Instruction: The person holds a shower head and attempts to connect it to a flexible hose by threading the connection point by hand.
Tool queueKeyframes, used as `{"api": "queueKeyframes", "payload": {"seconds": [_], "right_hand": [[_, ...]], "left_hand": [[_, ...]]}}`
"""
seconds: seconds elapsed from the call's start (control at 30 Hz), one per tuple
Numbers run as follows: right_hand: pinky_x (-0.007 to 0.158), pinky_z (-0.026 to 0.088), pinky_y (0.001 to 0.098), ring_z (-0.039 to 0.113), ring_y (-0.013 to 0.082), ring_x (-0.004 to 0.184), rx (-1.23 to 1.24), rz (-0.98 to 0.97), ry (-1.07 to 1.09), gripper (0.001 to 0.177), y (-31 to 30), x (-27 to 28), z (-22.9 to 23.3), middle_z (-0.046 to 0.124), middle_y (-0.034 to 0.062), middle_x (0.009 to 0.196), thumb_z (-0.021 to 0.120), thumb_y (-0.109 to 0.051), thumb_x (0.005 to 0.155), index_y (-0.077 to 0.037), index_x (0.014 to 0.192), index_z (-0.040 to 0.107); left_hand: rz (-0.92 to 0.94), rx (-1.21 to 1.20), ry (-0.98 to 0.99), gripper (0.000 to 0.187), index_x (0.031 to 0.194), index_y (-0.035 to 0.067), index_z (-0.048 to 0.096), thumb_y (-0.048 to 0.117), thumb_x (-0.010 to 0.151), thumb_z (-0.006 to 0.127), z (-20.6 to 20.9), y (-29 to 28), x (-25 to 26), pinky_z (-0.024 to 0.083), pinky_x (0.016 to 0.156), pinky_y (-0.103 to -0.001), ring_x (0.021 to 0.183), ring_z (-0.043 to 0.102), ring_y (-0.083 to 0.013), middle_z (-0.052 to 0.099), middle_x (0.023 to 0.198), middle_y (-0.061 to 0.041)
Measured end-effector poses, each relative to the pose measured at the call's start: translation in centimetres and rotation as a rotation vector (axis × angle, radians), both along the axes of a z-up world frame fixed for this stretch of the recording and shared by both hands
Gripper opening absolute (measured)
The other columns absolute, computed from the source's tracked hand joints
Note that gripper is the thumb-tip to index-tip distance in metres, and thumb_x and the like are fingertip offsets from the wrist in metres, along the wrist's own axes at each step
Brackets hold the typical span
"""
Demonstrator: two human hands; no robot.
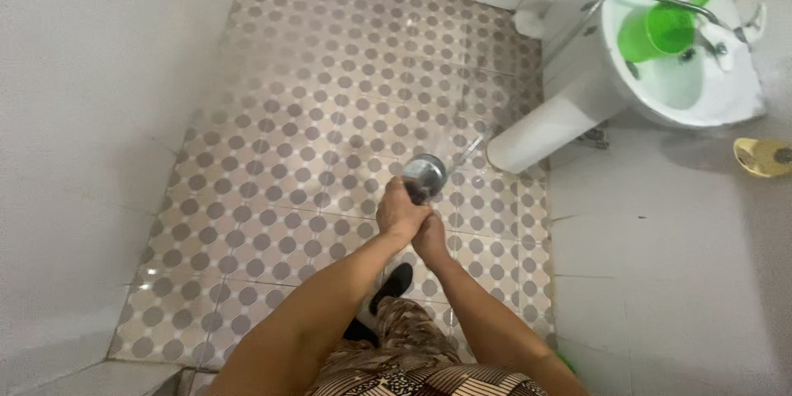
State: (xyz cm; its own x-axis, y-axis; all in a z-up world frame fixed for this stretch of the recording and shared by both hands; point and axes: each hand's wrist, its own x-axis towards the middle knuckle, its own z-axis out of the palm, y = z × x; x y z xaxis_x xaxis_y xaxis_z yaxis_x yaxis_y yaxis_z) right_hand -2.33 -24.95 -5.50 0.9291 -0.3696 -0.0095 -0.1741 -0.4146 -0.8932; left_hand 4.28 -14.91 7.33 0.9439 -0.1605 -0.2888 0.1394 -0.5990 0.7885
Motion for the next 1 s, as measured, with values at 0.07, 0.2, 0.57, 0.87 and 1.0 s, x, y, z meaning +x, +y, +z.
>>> {"api": "queueKeyframes", "payload": {"seconds": [0.07,0.2,0.57,0.87,1.0], "right_hand": [[0.085,0.057,0.0380,0.069,0.0212,0.099,0.453,-0.179,0.156,0.029,-0.5,1.0,-1.5,0.070,0.0129,0.113,0.061,-0.017,0.097,-0.005,0.123,0.061],[0.093,0.054,0.0342,0.065,0.0224,0.111,1.290,-0.522,0.118,0.042,-2.2,1.3,-2.6,0.063,0.0078,0.129,0.037,-0.037,0.104,-0.013,0.134,0.054],[0.062,0.048,0.0249,0.057,0.0120,0.075,1.441,-0.722,-0.108,0.031,-11.1,-1.9,-0.9,0.067,0.0019,0.098,0.076,-0.037,0.094,-0.009,0.107,0.068],[0.054,0.050,0.0215,0.059,0.0095,0.066,1.545,-0.869,-0.244,0.021,-16.6,-0.7,3.3,0.071,0.0043,0.089,0.065,-0.026,0.098,-0.007,0.104,0.067],[0.053,0.051,0.0186,0.059,0.0078,0.060,1.594,-0.912,-0.359,0.017,-19.2,-1.1,4.5,0.069,0.0049,0.081,0.060,-0.025,0.104,-0.009,0.100,0.065]], "left_hand": [[-0.162,0.000,0.018,0.057,0.127,0.010,0.054,0.021,0.078,0.080,-0.2,-1.7,-0.5,0.056,0.092,-0.046,0.102,0.070,-0.0288,0.062,0.124,-0.012],[-0.514,0.250,-0.220,0.062,0.128,0.005,0.051,0.029,0.081,0.084,-1.5,-5.1,0.0,0.052,0.096,-0.052,0.101,0.068,-0.0300,0.060,0.123,-0.014],[-0.809,0.032,0.050,0.073,0.141,0.008,0.045,0.004,0.075,0.076,-3.1,-8.3,2.9,0.046,0.107,-0.044,0.127,0.054,-0.0334,0.049,0.141,-0.013],[-1.154,0.213,-0.409,0.039,0.133,0.013,0.055,0.006,0.094,0.061,-4.1,-16.6,3.9,0.043,0.109,-0.049,0.126,0.053,-0.0320,0.055,0.133,-0.011],[-1.244,0.283,-0.425,0.033,0.129,0.018,0.058,0.023,0.096,0.064,-2.4,-20.8,4.3,0.042,0.113,-0.049,0.128,0.055,-0.0279,0.060,0.129,-0.008]]}}
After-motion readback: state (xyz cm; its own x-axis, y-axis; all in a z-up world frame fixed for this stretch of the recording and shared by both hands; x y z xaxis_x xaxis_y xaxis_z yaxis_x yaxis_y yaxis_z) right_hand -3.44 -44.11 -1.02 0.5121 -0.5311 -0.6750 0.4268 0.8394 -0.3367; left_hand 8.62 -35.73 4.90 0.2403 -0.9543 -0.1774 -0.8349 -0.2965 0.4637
